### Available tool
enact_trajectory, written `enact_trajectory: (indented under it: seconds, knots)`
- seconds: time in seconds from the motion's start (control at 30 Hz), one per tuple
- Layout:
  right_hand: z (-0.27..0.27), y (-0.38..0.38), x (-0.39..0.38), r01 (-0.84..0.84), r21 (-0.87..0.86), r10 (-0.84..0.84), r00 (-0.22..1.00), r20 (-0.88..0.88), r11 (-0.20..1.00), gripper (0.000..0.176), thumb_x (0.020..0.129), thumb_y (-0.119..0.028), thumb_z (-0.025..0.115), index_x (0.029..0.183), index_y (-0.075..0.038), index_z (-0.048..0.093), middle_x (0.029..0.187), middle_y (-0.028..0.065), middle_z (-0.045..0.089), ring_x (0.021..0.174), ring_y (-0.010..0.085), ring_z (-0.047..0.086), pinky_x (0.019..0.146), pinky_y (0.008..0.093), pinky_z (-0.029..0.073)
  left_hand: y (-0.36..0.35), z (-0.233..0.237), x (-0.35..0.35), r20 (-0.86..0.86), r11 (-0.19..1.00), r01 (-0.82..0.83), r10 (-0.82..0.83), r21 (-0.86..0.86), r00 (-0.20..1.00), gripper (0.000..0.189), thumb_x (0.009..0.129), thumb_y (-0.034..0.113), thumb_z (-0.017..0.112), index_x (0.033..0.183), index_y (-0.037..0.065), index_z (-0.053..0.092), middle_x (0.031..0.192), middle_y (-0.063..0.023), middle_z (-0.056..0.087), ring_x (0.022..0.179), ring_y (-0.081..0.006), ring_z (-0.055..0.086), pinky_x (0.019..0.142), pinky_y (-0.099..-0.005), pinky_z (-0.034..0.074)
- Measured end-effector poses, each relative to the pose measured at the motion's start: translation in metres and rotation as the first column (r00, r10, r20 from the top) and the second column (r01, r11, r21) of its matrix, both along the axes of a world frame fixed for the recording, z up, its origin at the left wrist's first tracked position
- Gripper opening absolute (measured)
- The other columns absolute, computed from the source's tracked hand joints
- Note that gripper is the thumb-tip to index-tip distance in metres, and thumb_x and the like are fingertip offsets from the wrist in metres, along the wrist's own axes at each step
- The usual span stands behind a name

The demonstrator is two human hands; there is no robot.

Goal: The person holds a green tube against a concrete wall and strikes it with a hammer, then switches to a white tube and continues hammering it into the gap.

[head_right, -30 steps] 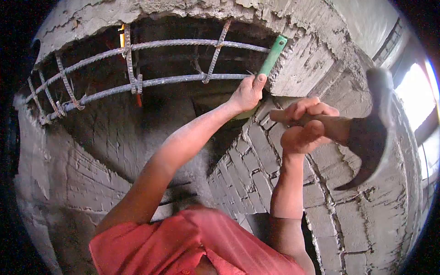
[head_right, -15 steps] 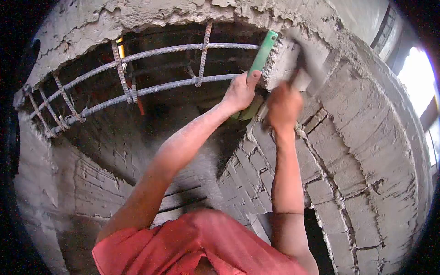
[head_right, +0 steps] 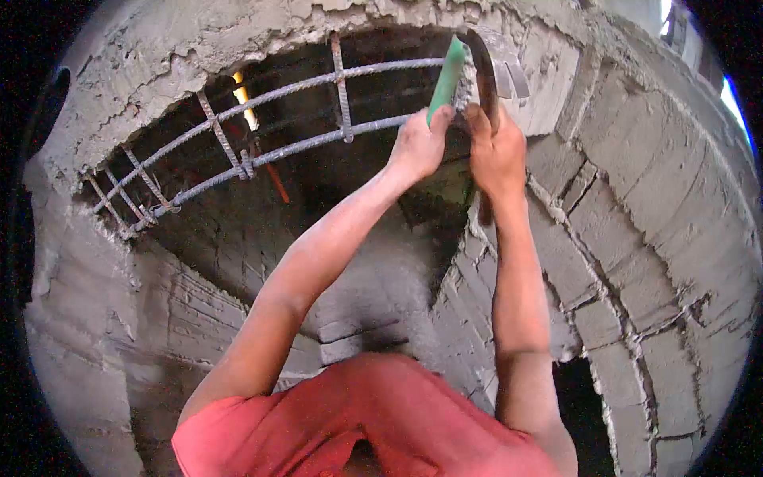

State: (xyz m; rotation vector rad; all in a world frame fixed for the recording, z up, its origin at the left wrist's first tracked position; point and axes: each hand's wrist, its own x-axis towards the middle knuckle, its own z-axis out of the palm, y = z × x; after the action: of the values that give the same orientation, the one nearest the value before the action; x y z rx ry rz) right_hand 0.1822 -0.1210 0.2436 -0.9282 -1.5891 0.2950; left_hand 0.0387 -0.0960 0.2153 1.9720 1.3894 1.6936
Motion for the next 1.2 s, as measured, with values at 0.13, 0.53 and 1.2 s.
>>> enact_trajectory:
  seconds: [0.13,0.53,1.2]
  knots:
    - [0.003,-0.039,0.002,-0.242,0.125,0.272,0.87,-0.412,0.962,0.044,0.098,-0.047,0.048,0.083,-0.005,0.05,0.066,0.0035,0.053,0.061,0.0198,0.055,0.056,0.0342,0.047,-0.009,0.006,0.014,-0.039,0.999,-0.046,0.045,-0.018,0.998,0.059,0.099,0.055,0.037,0.099,0.0,0.058,0.087,-0.0299,0.062,0.092,-0.0506,0.058,0.078,-0.0537,0.045]
    - [-0.076,-0.059,-0.007,-0.507,0.477,0.66,0.281,-0.696,0.718,0.057,0.089,-0.063,0.055,0.104,-0.01,0.041,0.071,0.0063,0.047,0.054,0.0155,0.048,0.052,0.0313,0.047,-0.05,0.042,-0.034,-0.51,0.96,-0.277,0.254,0.032,0.822,0.055,0.097,0.056,0.044,0.092,0.002,0.052,0.067,-0.0251,0.059,0.074,-0.0485,0.061,0.062,-0.0526,0.046]
    - [-0.036,-0.003,-0.064,-0.646,0.404,0.529,0.0,-0.848,0.647,0.031,0.1,-0.031,0.046,0.081,-0.007,0.045,0.059,0.0035,0.044,0.043,0.0142,0.045,0.039,0.0295,0.042,-0.053,0.071,-0.02,-0.645,0.888,-0.439,0.418,0.14,0.64,0.042,0.098,0.04,0.05,0.088,0.0,0.055,0.068,-0.026,0.06,0.071,-0.0465,0.062,0.06,-0.0533,0.047]
